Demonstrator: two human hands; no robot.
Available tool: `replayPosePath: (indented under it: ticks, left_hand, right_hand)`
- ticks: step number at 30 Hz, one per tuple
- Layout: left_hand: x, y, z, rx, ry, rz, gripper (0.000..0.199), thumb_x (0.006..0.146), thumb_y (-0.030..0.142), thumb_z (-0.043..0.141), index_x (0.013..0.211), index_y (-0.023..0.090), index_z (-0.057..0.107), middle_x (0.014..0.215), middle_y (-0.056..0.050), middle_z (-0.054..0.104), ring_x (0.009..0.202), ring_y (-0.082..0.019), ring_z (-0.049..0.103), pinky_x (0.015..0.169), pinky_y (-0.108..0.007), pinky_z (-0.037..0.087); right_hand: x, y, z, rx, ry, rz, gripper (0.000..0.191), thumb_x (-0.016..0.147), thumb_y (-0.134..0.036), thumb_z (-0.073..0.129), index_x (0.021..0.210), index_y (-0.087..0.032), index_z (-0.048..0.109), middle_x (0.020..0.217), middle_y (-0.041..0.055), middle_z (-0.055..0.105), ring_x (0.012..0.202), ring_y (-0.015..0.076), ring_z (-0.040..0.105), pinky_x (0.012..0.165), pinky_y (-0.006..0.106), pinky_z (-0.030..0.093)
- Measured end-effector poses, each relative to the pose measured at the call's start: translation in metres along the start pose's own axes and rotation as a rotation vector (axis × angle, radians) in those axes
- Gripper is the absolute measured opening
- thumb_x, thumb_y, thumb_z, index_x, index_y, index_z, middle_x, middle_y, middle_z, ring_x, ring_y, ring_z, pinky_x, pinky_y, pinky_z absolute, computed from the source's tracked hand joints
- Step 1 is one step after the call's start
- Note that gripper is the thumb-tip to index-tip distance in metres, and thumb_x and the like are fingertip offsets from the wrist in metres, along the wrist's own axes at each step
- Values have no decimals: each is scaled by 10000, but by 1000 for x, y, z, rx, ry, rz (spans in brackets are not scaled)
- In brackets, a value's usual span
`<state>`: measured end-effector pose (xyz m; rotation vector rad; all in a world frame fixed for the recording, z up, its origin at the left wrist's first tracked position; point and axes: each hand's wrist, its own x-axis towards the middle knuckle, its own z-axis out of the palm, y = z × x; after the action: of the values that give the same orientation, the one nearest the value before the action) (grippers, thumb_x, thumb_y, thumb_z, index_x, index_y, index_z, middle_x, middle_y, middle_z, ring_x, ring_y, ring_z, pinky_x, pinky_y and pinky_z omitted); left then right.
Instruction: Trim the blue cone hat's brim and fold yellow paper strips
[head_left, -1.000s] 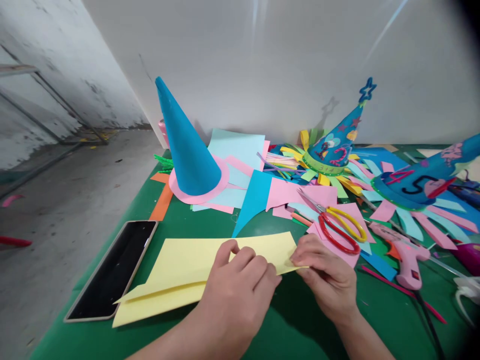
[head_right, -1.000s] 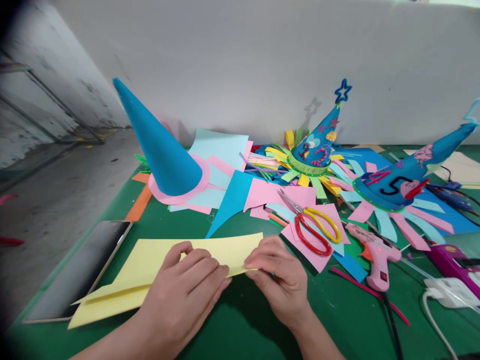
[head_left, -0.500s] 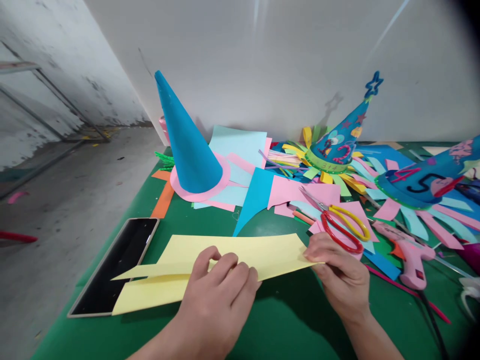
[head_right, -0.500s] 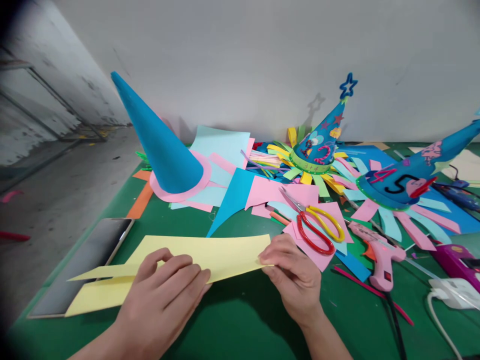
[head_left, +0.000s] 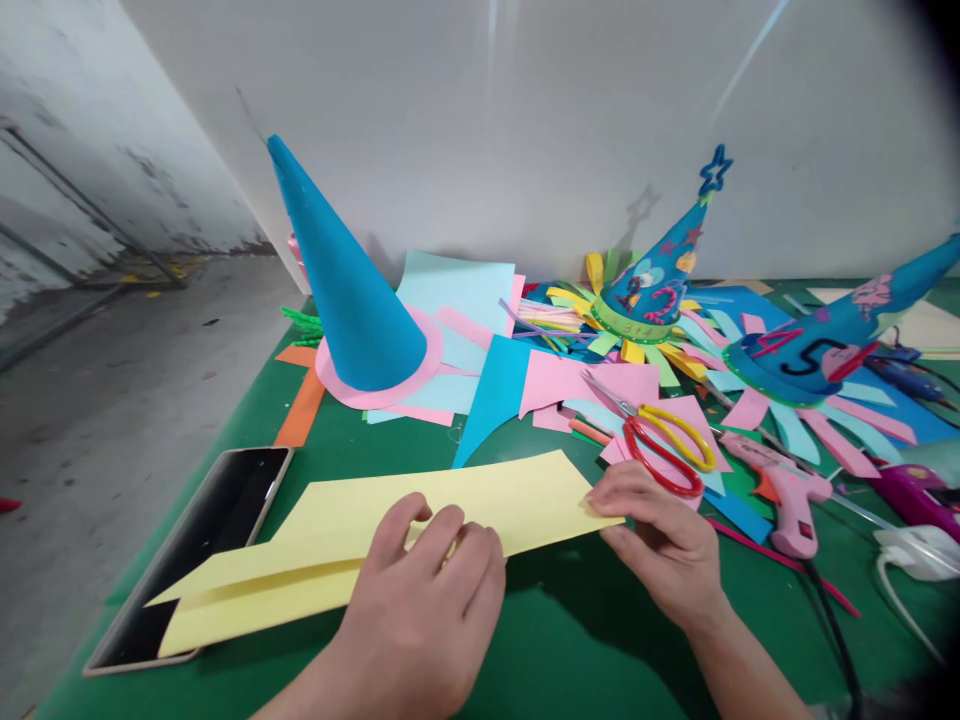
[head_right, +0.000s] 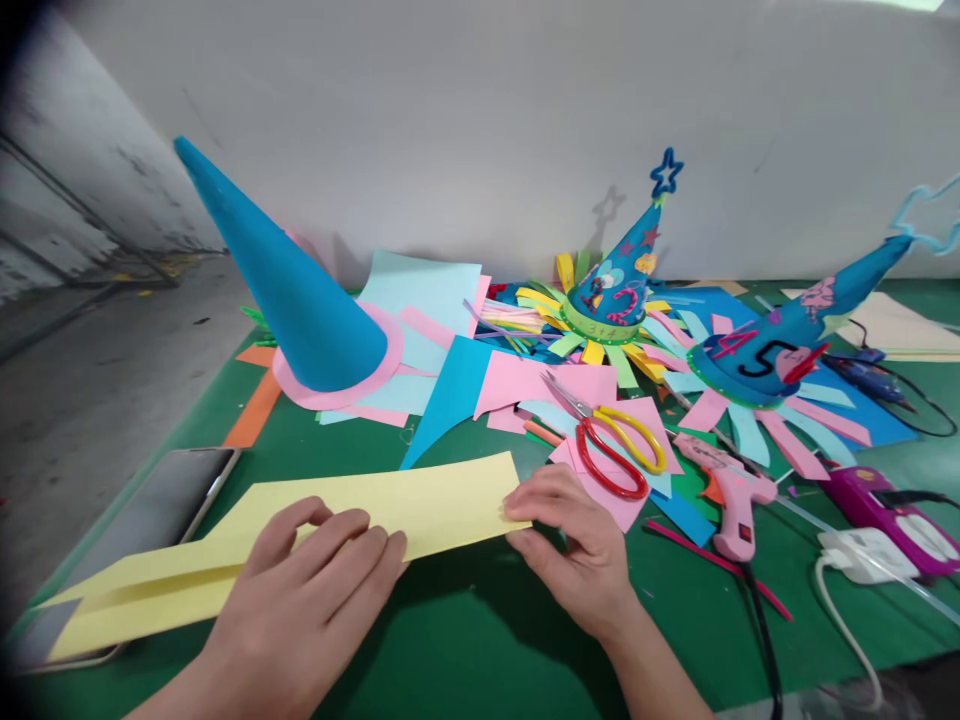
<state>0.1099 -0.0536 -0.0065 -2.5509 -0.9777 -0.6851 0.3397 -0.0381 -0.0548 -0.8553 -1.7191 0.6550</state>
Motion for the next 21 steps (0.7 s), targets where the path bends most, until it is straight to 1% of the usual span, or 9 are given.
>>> replayPosePath:
  ticks: [3,5,7,9,11,13,16,18,21]
  left_hand:
    - [3,2,0,35,-22,11,244,735,36,389,753,101,624,664,-52,586,719,-205,534,801,-422,324]
    - [4,4,1,50,-27,21,230,743,45,402,734,105,624,662,-51,588,713,-205,534,799,-419,327]
    - [5,7,3,48,-29,34,222,754,65,408,730,111,624,662,-50,591,712,-207,532,798,-421,329]
    - [6,10,4,40,-24,38,230,762,79,399,739,118,624,671,-49,594,716,-207,528,806,-426,328]
    - [6,13,4,36,-28,30,239,765,83,391,755,125,626,688,-47,597,729,-205,526,815,-428,326]
    - [6,15,4,40,-23,21,230,765,88,400,762,126,627,688,-44,591,736,-202,524,818,-426,327]
    - [4,16,3,41,2,11,200,761,100,426,767,121,625,699,-53,592,751,-210,522,813,-428,329]
    - [1,16,2,35,6,6,195,758,101,431,776,120,624,713,-57,594,764,-216,524,815,-431,328]
    - [-4,16,0,33,-1,-11,197,758,93,428,778,124,622,702,-50,583,762,-206,524,818,-426,332]
  right_hand:
    - [3,-10,-4,-193,-92,-31,324,720,-179,633,1032,-243,580,944,70,598,899,223,523,743,404,456]
    - [7,-19,-4,-392,-162,-106,349,700,-208,662,1037,-232,578,986,74,588,943,230,487,776,407,427]
    - [12,-28,0,-558,-225,-213,336,697,-212,672,1021,-235,590,963,52,607,927,219,476,768,393,397]
    - [16,-33,5,-650,-278,-293,299,715,-190,655,1004,-246,598,898,16,636,868,189,489,733,364,378]
    - [20,-34,9,-687,-300,-343,264,738,-154,626,984,-245,604,839,-11,656,810,166,496,702,345,362]
    - [21,-32,10,-696,-292,-379,246,742,-136,615,965,-239,611,813,-19,667,781,159,497,686,343,352]
    - [18,-27,10,-682,-265,-421,254,710,-129,646,946,-220,623,798,-14,676,759,162,501,677,347,349]
    - [15,-26,10,-661,-269,-449,278,686,-133,668,951,-208,627,801,-7,680,753,164,505,672,346,353]
    - [11,-26,12,-644,-277,-448,288,690,-132,669,966,-208,633,801,-4,684,761,165,508,673,341,360]
